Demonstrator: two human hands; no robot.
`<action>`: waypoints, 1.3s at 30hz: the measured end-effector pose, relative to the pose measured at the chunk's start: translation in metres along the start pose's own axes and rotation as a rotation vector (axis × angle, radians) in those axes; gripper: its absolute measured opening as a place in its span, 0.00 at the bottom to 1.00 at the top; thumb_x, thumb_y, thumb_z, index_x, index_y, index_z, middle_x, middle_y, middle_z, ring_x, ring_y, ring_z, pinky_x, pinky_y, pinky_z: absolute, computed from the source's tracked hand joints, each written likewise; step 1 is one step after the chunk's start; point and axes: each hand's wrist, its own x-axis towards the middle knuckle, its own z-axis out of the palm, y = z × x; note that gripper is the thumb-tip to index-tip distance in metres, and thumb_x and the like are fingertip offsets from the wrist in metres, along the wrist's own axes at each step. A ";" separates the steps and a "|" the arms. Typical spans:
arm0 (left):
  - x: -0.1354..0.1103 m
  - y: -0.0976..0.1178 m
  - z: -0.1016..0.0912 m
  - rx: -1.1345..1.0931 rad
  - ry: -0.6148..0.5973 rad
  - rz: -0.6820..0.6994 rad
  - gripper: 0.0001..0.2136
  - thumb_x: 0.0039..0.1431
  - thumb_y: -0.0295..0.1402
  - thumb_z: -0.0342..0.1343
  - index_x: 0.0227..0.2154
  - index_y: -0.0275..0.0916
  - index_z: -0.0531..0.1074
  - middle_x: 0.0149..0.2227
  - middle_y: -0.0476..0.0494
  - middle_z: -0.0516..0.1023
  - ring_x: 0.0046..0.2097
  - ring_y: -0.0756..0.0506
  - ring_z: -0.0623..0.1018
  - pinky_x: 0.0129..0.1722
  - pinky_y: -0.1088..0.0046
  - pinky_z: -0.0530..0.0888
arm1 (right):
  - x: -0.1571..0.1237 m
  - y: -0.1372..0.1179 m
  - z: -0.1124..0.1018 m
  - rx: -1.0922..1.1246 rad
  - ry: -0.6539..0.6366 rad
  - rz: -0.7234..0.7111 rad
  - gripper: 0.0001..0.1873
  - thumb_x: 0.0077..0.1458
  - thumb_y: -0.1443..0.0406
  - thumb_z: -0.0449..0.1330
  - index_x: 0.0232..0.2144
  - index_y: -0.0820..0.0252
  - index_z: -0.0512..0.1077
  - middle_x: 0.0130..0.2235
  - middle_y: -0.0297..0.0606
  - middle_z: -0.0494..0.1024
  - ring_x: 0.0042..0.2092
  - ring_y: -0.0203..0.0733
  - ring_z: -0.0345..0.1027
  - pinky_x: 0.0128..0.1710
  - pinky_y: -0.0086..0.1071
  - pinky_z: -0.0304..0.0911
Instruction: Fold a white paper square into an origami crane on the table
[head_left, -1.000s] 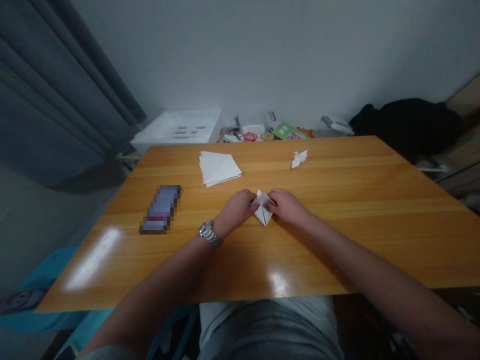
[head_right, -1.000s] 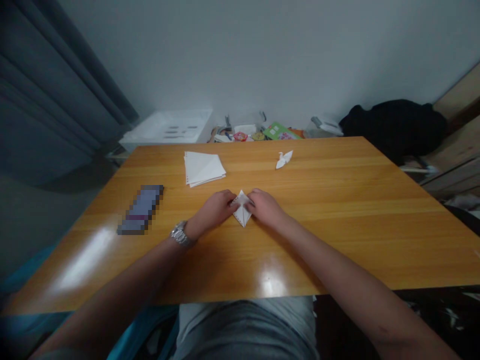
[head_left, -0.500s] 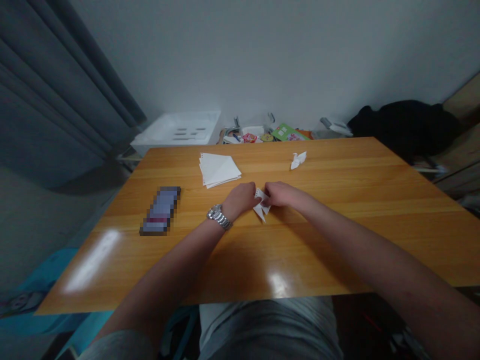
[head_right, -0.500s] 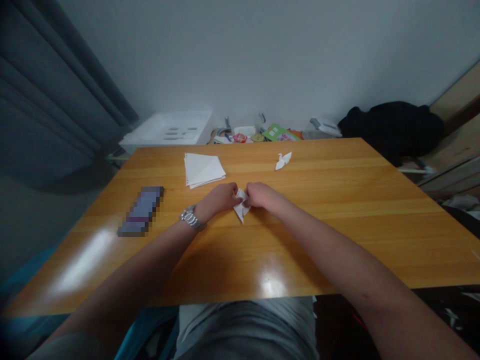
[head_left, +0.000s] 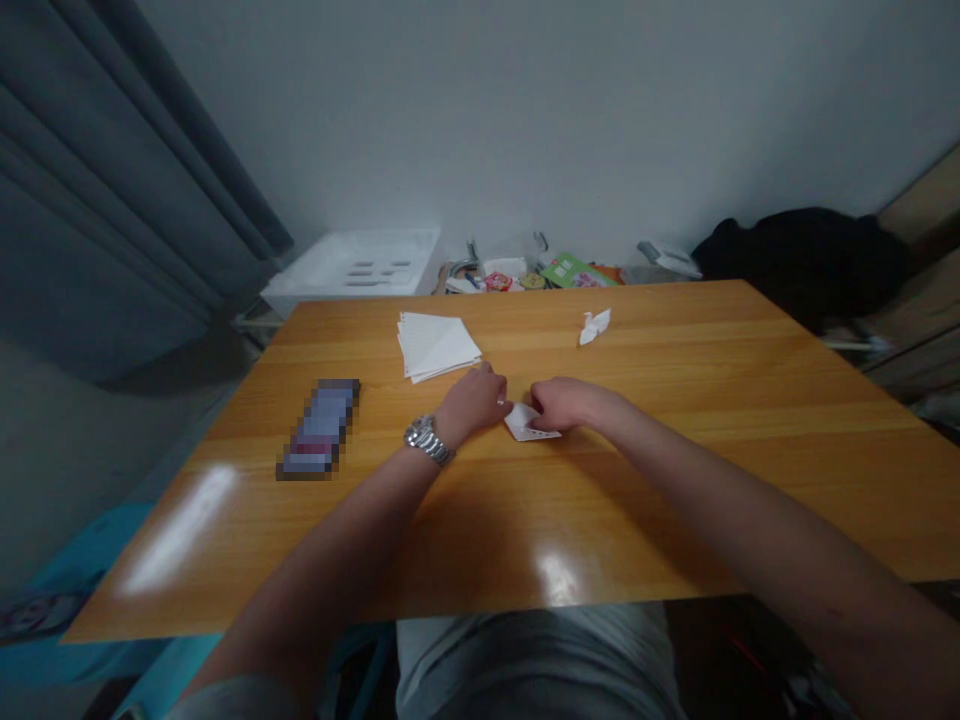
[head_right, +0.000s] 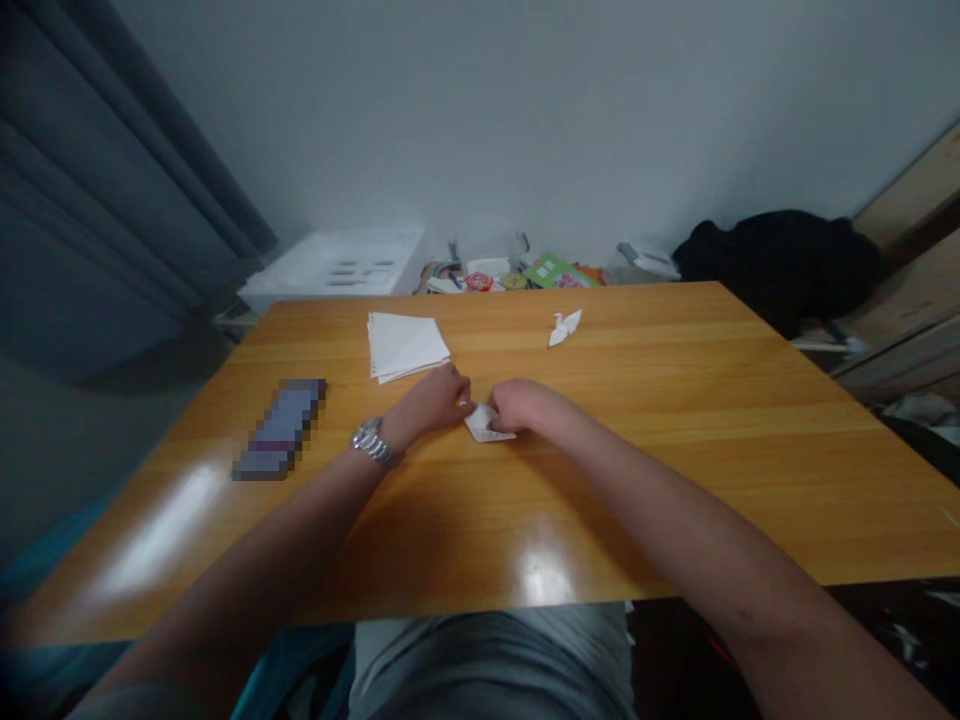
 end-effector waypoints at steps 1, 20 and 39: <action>-0.005 0.000 0.000 -0.002 0.001 0.007 0.06 0.59 0.33 0.57 0.32 0.36 0.76 0.38 0.38 0.74 0.41 0.41 0.76 0.42 0.67 0.71 | -0.001 0.002 0.002 0.011 0.016 -0.007 0.09 0.50 0.64 0.65 0.34 0.62 0.81 0.37 0.50 0.84 0.38 0.53 0.78 0.32 0.34 0.62; -0.036 0.012 0.016 -0.471 0.092 0.006 0.10 0.66 0.39 0.53 0.37 0.38 0.74 0.34 0.44 0.80 0.34 0.46 0.77 0.32 0.73 0.67 | -0.020 0.013 0.056 0.743 0.519 -0.259 0.07 0.61 0.63 0.60 0.39 0.58 0.77 0.38 0.38 0.83 0.40 0.42 0.76 0.39 0.32 0.65; -0.043 0.003 0.020 -1.053 0.047 0.097 0.09 0.62 0.36 0.60 0.42 0.38 0.71 0.39 0.45 0.78 0.39 0.49 0.79 0.38 0.75 0.74 | -0.028 0.022 0.062 0.930 0.567 -0.330 0.06 0.55 0.66 0.62 0.38 0.57 0.74 0.38 0.35 0.79 0.40 0.42 0.73 0.43 0.34 0.65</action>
